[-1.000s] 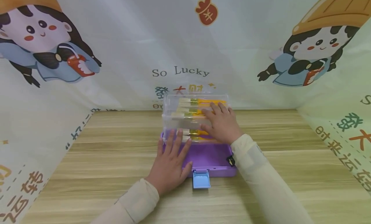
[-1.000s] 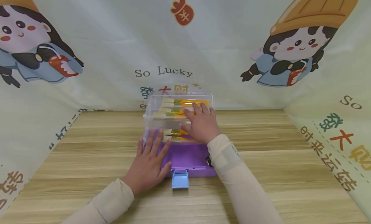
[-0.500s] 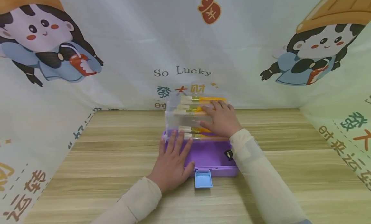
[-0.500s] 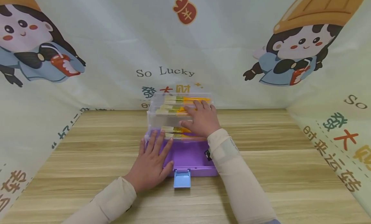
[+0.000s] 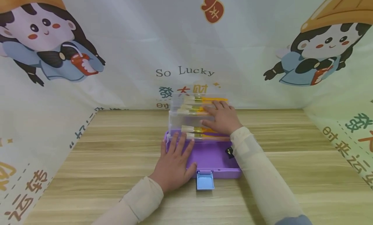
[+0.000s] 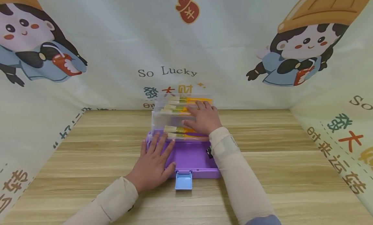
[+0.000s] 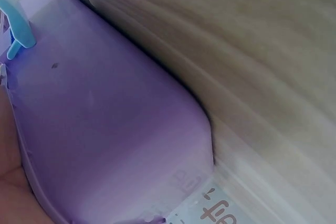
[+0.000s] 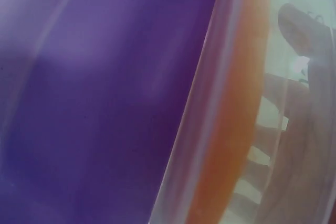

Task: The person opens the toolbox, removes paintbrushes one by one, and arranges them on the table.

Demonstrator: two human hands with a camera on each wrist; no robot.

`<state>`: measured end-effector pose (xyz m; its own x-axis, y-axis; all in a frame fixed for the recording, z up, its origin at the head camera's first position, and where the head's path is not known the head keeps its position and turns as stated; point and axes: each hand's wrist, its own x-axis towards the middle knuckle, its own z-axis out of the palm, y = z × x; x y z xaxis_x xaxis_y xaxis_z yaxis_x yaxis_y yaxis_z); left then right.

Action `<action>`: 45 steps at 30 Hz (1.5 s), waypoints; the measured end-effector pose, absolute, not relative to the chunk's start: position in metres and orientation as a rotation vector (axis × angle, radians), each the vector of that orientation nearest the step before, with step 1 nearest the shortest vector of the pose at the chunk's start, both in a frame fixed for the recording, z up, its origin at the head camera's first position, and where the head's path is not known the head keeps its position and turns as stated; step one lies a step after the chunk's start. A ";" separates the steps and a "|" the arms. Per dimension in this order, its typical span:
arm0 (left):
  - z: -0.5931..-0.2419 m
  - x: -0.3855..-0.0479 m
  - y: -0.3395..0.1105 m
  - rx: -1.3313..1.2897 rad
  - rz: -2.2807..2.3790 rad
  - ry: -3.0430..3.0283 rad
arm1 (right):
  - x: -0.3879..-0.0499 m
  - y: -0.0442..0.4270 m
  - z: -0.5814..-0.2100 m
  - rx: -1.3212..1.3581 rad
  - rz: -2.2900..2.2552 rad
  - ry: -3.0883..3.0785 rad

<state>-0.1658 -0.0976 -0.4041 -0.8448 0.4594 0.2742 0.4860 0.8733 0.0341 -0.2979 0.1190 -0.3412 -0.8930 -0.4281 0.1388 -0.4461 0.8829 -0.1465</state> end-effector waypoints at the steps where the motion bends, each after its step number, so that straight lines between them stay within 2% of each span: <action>1: -0.404 -0.166 -0.097 -0.714 -0.149 -2.797 | -0.299 0.119 -0.342 0.686 0.267 -2.947; 15: -0.408 -0.173 -0.096 -0.726 -0.111 -2.784 | -0.303 0.122 -0.355 0.730 0.333 -2.899; 23: -0.407 -0.174 -0.087 -0.732 -0.132 -2.854 | -0.281 0.130 -0.348 0.835 0.639 -2.705; 29: -0.405 -0.174 -0.089 -0.693 -0.115 -2.849 | -0.271 0.124 -0.347 0.895 0.681 -2.538; 38: -0.406 -0.173 -0.092 -0.700 -0.133 -2.824 | -0.274 0.113 -0.361 1.048 0.735 -2.618; 45: -0.405 -0.171 -0.094 -0.688 -0.110 -2.841 | -0.278 0.110 -0.367 1.010 0.736 -2.674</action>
